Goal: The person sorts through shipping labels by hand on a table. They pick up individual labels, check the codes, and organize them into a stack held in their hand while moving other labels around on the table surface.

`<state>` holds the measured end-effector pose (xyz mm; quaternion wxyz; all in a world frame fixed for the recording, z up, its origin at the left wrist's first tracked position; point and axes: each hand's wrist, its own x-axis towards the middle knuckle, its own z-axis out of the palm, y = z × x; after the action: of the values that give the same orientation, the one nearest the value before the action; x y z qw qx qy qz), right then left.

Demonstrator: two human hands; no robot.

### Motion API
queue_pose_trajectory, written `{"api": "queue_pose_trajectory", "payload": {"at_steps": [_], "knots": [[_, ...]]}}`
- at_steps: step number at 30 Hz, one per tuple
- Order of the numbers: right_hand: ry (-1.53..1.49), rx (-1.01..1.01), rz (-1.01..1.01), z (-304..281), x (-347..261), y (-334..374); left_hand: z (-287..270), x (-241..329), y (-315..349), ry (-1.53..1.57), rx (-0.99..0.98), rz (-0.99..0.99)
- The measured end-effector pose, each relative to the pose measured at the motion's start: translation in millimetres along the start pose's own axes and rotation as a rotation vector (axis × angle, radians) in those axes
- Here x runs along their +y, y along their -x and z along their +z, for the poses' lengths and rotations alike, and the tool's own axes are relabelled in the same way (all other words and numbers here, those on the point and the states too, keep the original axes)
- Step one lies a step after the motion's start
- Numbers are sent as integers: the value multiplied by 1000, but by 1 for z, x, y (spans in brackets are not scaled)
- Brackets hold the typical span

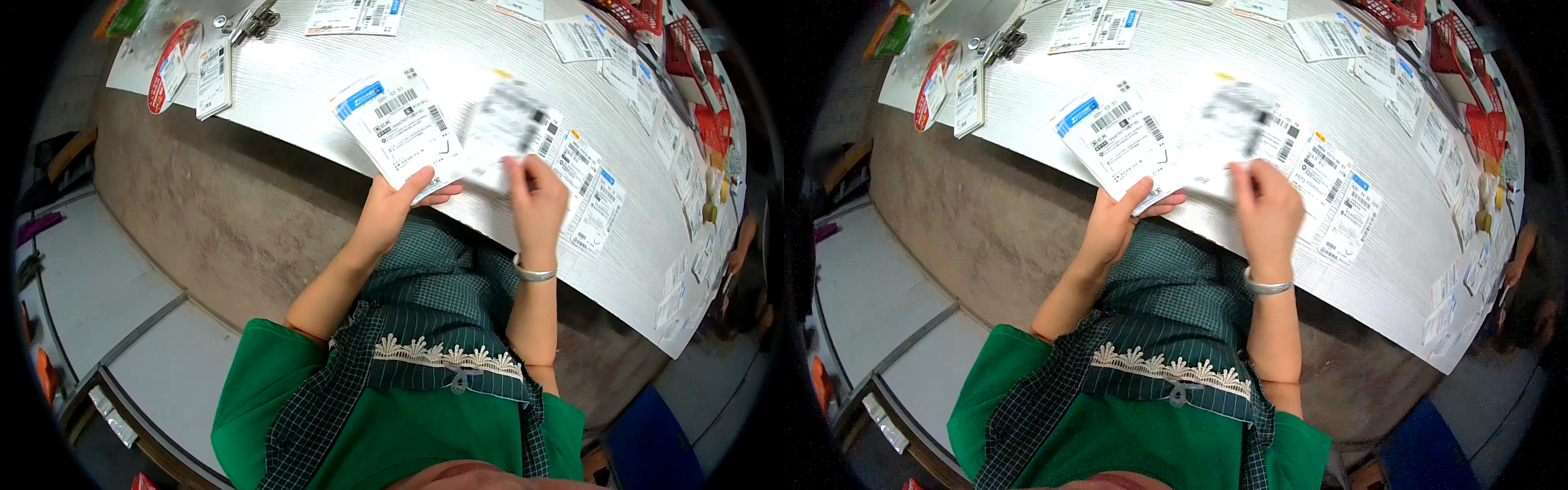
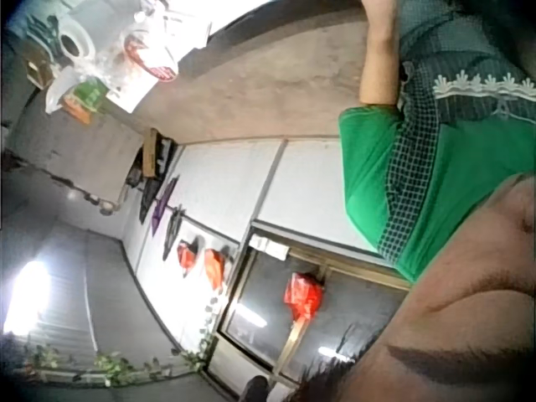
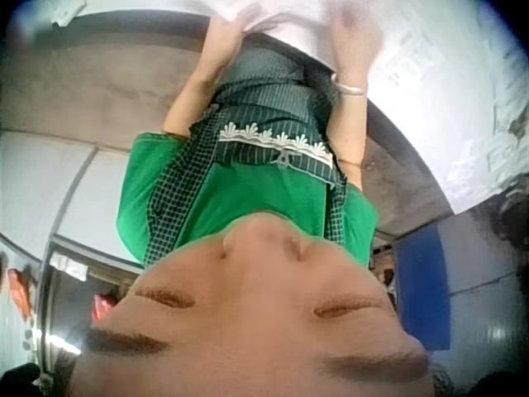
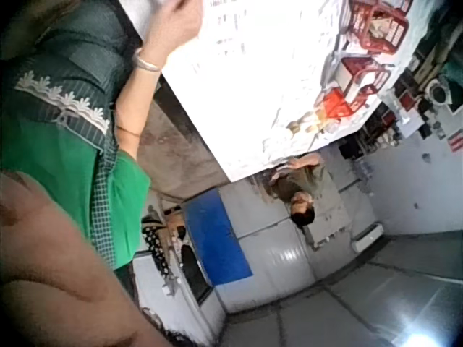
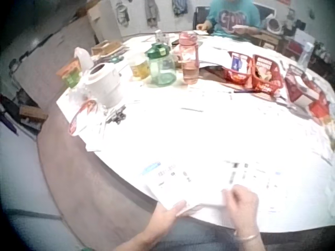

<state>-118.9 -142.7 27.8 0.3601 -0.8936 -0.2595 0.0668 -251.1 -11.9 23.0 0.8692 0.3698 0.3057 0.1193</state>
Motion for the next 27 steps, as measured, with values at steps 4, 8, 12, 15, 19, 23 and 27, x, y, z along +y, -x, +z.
{"api": "queue_pose_trajectory", "payload": {"at_steps": [4,8,12,15,19,23,27], "knots": [[354,35,21,-6,14,-8,0,4,-1,-28,4,25],[-104,-70,42,-5,-6,0,-1,-2,-3,-140,-7,38],[-237,-160,-69,6,-29,7,-4,-12,-5,-222,-30,159],[-213,-130,-131,15,-27,3,-9,-8,-3,-198,66,122],[-72,24,-11,25,-26,-19,-15,14,6,3,83,31],[324,-6,-130,32,-28,-29,-28,21,9,-141,158,122],[-80,-185,-37,32,-48,-16,-34,19,11,-178,157,191]]}}
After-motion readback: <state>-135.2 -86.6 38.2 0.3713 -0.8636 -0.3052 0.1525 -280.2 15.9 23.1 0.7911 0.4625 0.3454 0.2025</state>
